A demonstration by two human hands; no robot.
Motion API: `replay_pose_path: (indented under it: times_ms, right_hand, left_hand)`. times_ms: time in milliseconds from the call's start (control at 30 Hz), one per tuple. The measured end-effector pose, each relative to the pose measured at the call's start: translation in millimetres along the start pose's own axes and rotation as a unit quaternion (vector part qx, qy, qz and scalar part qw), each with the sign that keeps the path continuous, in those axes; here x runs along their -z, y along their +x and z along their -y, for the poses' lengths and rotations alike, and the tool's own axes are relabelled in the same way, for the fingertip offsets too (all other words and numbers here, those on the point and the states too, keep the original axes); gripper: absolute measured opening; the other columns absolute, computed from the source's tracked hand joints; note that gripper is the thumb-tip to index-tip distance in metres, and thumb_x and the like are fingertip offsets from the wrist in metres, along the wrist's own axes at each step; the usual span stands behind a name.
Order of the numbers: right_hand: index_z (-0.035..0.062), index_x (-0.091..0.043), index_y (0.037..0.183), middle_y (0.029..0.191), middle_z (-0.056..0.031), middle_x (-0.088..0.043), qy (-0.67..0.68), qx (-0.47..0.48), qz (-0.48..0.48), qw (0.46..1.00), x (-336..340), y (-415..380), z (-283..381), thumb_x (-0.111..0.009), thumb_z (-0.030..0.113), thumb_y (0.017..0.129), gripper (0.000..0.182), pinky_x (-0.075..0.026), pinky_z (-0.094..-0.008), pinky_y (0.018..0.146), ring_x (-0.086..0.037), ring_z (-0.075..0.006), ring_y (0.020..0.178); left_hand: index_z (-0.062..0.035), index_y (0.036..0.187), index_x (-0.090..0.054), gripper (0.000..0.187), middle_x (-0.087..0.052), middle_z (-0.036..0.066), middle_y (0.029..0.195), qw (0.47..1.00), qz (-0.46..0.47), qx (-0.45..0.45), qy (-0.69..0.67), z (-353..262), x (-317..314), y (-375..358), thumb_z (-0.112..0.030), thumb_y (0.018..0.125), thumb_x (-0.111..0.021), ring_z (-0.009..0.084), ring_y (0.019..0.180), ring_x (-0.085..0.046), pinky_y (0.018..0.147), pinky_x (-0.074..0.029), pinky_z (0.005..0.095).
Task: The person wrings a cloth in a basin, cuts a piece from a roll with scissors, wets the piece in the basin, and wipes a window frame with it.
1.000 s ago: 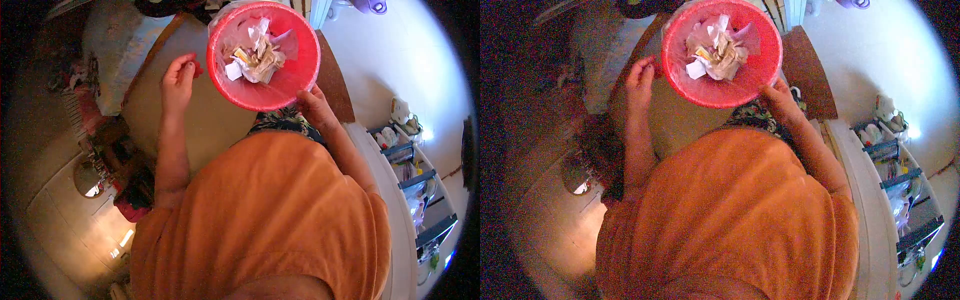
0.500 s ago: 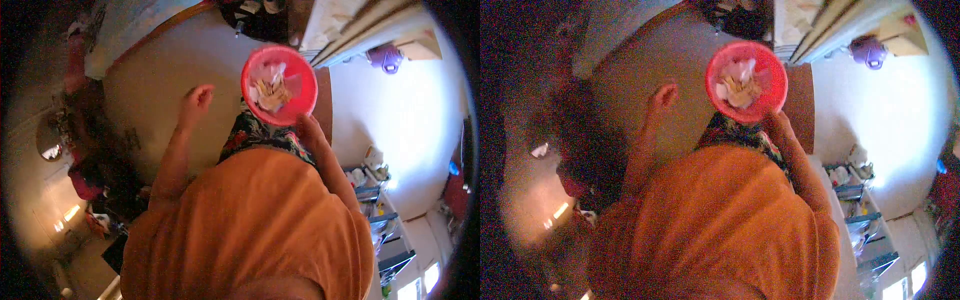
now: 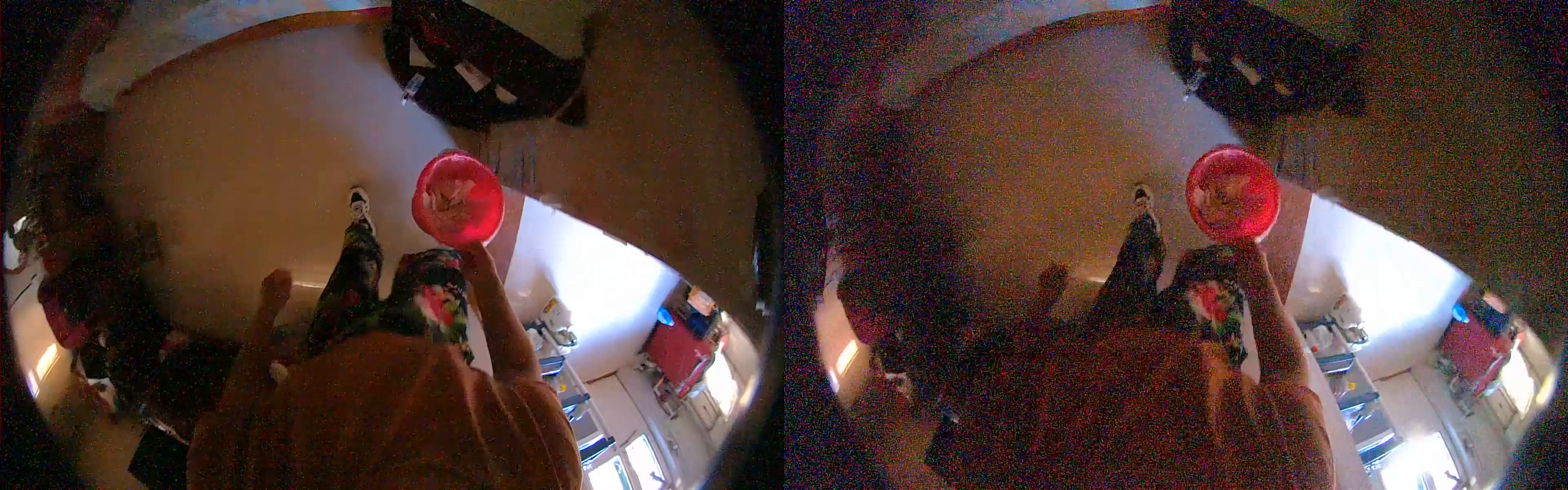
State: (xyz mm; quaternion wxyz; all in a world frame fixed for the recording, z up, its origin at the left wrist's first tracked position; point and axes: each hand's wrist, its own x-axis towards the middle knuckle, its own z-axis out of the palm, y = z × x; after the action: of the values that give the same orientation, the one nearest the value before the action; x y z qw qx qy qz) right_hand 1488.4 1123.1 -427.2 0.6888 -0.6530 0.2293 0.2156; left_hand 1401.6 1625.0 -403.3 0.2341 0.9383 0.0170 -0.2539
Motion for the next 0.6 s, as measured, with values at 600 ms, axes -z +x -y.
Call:
replay_pose_path:
  times_ms: [600]
  right_hand:
    - [0.0113, -0.058, 0.092, 0.083, -0.0012, -0.063, 0.435, -0.086, -0.080, 0.893, -73, 457, 17, -0.059, 0.028, 0.081, 0.020, -0.045, -0.0285, 0.045, -0.055, -0.0131, 0.059]
  left_hand:
    - [-0.0033, 0.087, -0.058, 0.017, -0.059, 0.010, 0.076, 0.915, 0.139, 0.297, -0.234, 51, -13, -58, -0.020, 0.083, -0.058, 0.0199, 0.072, -0.058, 0.061, -0.049, 0.0333]
